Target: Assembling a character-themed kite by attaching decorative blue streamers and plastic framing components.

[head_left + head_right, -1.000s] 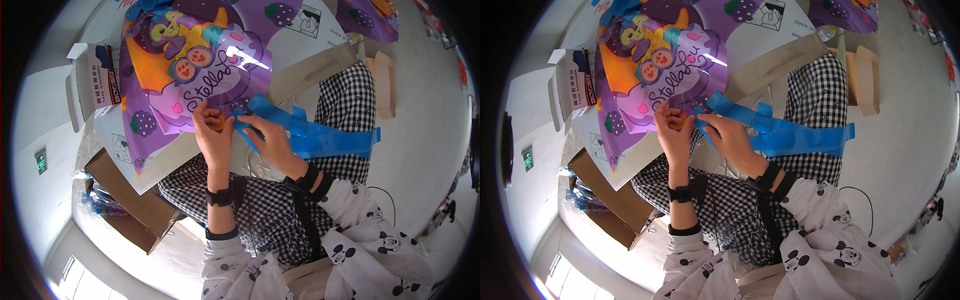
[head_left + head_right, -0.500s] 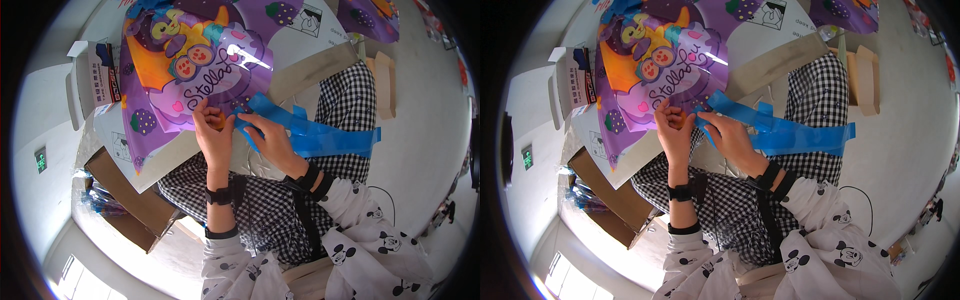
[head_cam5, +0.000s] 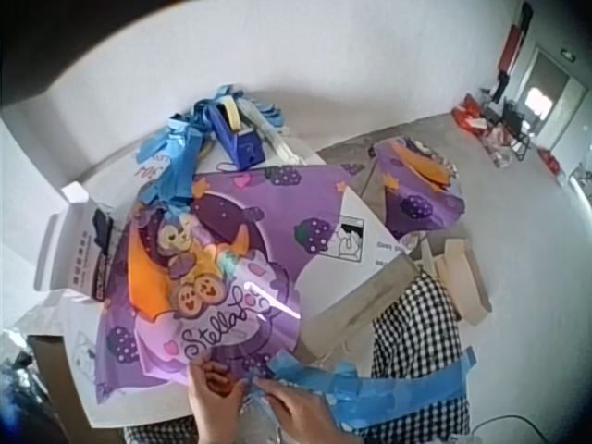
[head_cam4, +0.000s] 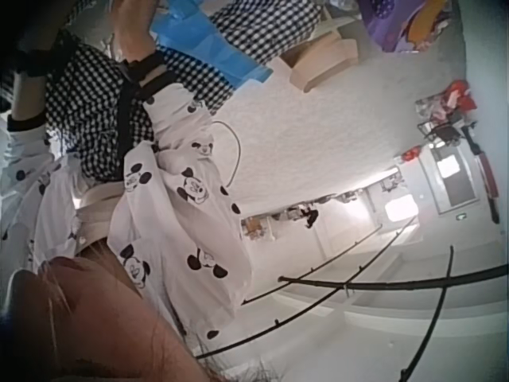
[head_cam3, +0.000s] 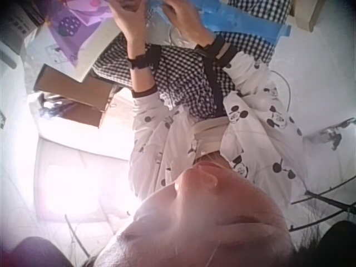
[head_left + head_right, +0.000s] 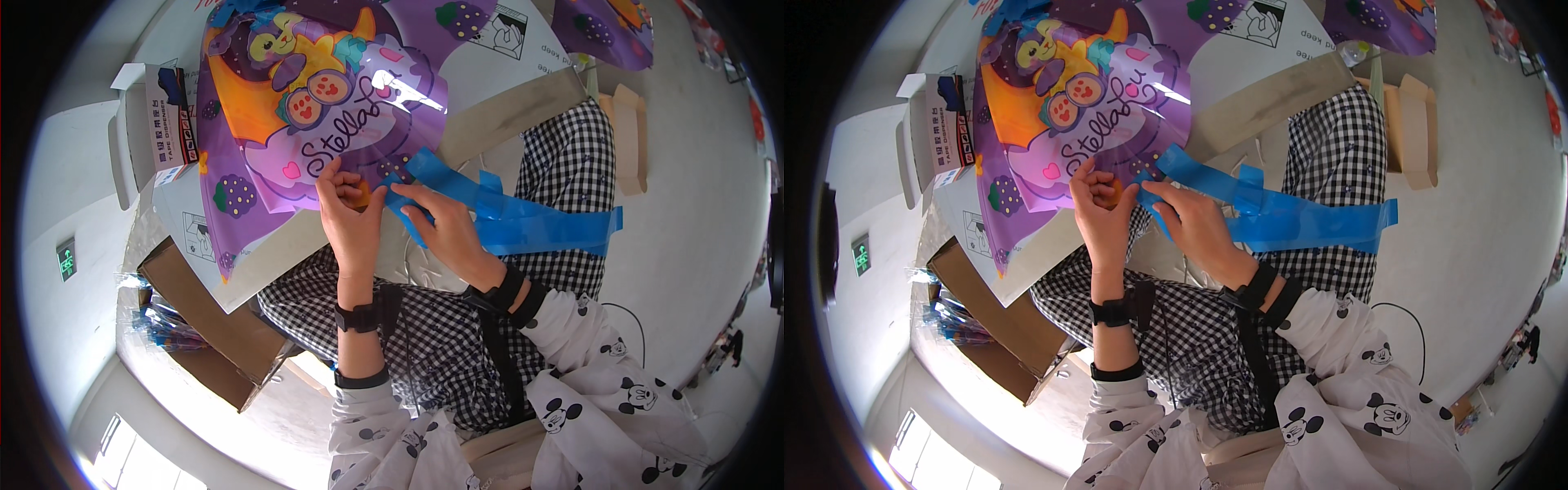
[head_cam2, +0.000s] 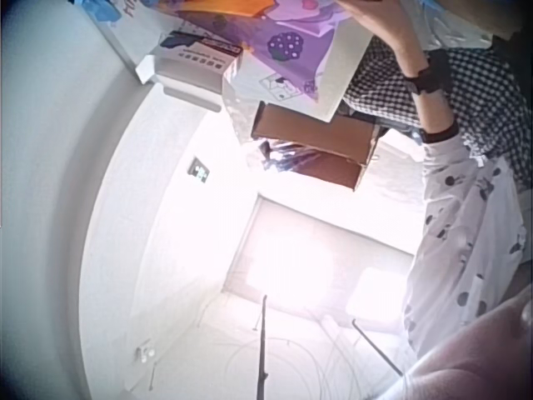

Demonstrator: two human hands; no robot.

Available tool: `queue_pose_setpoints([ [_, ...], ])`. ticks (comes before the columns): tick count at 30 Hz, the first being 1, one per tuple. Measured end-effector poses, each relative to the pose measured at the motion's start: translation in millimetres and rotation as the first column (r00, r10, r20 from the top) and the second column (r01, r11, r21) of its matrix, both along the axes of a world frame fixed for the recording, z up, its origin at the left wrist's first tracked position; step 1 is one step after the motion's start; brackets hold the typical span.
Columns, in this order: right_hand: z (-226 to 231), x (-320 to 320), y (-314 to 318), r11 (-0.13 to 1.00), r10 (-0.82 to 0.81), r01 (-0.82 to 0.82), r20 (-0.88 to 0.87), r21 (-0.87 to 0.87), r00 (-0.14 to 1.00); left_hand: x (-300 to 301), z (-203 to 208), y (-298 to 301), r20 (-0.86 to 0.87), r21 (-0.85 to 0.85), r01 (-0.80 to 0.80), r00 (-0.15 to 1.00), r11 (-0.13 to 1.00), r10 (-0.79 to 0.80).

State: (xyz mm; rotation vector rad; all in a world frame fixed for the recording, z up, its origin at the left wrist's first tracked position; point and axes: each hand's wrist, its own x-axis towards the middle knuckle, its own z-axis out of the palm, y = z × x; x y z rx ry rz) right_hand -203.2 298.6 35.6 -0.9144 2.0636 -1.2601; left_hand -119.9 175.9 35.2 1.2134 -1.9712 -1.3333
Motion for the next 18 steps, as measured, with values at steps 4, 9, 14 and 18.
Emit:
queue_pose_setpoints([
  [4,0.5,-0.5,0.8,1.0,0.0,0.0,0.003,0.005,1.0,-0.5,-0.8,1.0,-0.003,0.002,-0.002,1.0,1.0,0.002],
  [9,0.1,-0.1,0.3,1.0,0.007,-0.007,0.012,0.008,1.0,-0.1,0.9,0.0,0.014,0.002,-0.004,1.0,1.0,0.004],
  [14,4.8,-1.6,0.4,0.999,0.042,-0.041,-0.079,0.014,0.996,-0.7,-0.1,-0.9,0.02,-0.002,-0.001,1.0,1.0,0.001],
  [18,9.2,-1.3,4.0,0.993,0.09,-0.079,-0.134,0.084,0.987,-0.4,0.1,-0.7,0.023,0.006,-0.001,1.0,1.0,0.001],
])
